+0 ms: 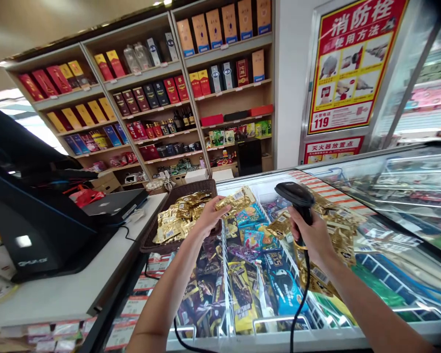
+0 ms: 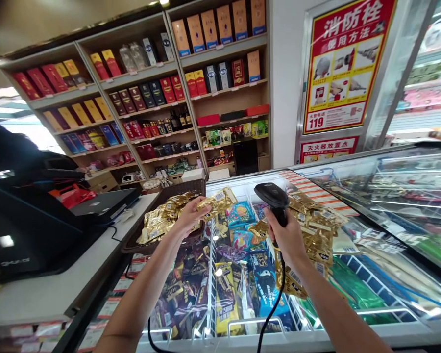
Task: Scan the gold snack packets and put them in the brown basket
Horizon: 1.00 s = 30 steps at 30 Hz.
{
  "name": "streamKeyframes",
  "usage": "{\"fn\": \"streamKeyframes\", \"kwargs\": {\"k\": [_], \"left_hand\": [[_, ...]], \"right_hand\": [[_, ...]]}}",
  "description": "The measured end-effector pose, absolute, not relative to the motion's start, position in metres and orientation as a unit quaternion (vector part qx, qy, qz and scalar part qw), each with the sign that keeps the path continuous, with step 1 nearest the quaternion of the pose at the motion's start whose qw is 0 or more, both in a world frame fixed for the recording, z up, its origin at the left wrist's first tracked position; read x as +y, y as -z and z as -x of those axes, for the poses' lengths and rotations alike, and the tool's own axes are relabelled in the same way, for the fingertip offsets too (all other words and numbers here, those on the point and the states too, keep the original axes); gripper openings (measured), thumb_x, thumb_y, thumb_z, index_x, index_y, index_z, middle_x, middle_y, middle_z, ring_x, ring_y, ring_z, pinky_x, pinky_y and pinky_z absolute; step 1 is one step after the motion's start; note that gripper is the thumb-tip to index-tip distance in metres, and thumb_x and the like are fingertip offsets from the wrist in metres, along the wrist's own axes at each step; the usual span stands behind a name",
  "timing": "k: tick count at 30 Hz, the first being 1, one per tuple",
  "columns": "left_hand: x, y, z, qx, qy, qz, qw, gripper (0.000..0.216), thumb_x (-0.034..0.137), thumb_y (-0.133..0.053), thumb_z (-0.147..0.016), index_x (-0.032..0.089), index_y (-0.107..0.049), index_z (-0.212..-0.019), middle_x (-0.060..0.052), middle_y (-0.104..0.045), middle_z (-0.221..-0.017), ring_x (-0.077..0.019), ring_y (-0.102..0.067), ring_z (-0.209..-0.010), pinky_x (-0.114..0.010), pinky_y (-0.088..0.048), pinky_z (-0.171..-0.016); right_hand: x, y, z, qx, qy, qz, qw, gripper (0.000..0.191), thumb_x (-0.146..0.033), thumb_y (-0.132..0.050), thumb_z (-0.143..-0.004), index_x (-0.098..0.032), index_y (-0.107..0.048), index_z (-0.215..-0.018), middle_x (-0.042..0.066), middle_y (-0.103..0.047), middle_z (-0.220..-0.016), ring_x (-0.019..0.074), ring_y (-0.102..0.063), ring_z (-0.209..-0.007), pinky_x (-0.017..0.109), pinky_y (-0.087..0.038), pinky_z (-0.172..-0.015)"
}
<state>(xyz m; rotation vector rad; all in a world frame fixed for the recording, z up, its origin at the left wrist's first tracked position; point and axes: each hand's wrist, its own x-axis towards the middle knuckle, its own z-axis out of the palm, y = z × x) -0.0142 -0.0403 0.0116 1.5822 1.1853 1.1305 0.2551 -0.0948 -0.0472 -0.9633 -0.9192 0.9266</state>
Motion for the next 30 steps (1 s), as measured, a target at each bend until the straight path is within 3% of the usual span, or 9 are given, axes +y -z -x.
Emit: {"fn": "streamKeyframes", "kwargs": {"k": [6,13,21,24,27,30], "left_hand": [[-0.033,-0.015,0.021,0.466,-0.459,-0.631,0.418,0.047,0.054,-0.085,-0.067,0.021,-0.07,-0.097,0.002,-0.06,-0.077,-0.0095,-0.046,-0.061,-0.022,-0.033,-0.056],[-0.04,-0.012,0.024,0.497,-0.464,-0.611,0.405,0.051,0.057,-0.087,-0.062,0.019,-0.07,-0.093,0.0,-0.063,-0.077,-0.013,-0.051,-0.066,-0.024,-0.035,-0.06],[-0.035,-0.004,0.022,0.515,-0.427,-0.619,0.411,0.052,0.056,-0.084,-0.067,0.02,-0.069,-0.101,0.0,-0.066,-0.084,-0.0141,-0.054,-0.071,-0.024,-0.036,-0.063],[-0.032,-0.005,0.026,0.508,-0.447,-0.607,0.416,0.051,0.054,-0.085,-0.063,0.02,-0.068,-0.098,0.0,-0.067,-0.084,-0.0148,-0.056,-0.073,-0.024,-0.037,-0.064],[-0.029,-0.011,0.035,0.513,-0.476,-0.592,0.4,0.051,0.053,-0.086,-0.06,0.02,-0.068,-0.095,0.001,-0.065,-0.079,-0.0139,-0.054,-0.069,-0.024,-0.036,-0.061],[-0.025,-0.016,0.051,0.516,-0.504,-0.582,0.375,0.052,0.054,-0.084,-0.061,0.02,-0.068,-0.098,0.0,-0.067,-0.083,-0.015,-0.055,-0.071,-0.024,-0.037,-0.062]], "right_hand": [[-0.101,0.041,-0.252,-0.418,-0.457,0.412,0.668,0.047,-0.061,-0.081,-0.073,-0.022,-0.059,-0.086,-0.007,-0.052,-0.059,0.0065,-0.039,-0.038,0.022,-0.031,-0.035],[-0.121,0.034,-0.24,-0.466,-0.556,0.38,0.573,0.048,-0.061,-0.081,-0.072,-0.022,-0.056,-0.084,-0.006,-0.052,-0.059,0.0064,-0.04,-0.04,0.021,-0.031,-0.038],[-0.122,0.048,-0.23,-0.536,-0.538,0.384,0.526,0.048,-0.064,-0.076,-0.076,-0.021,-0.056,-0.086,-0.008,-0.047,-0.047,0.0085,-0.038,-0.039,0.023,-0.028,-0.04],[-0.121,0.042,-0.229,-0.535,-0.53,0.343,0.562,0.046,-0.064,-0.073,-0.08,-0.021,-0.057,-0.088,-0.005,-0.053,-0.055,0.011,-0.046,-0.048,0.025,-0.036,-0.048],[-0.113,0.019,-0.224,-0.557,-0.512,0.326,0.568,0.042,-0.061,-0.069,-0.085,-0.022,-0.059,-0.098,0.0,-0.064,-0.077,0.0152,-0.059,-0.07,0.028,-0.046,-0.064],[-0.098,-0.015,-0.213,-0.626,-0.463,0.323,0.538,0.041,-0.057,-0.071,-0.085,-0.022,-0.06,-0.104,0.001,-0.065,-0.088,0.0165,-0.06,-0.082,0.029,-0.047,-0.074]]}}
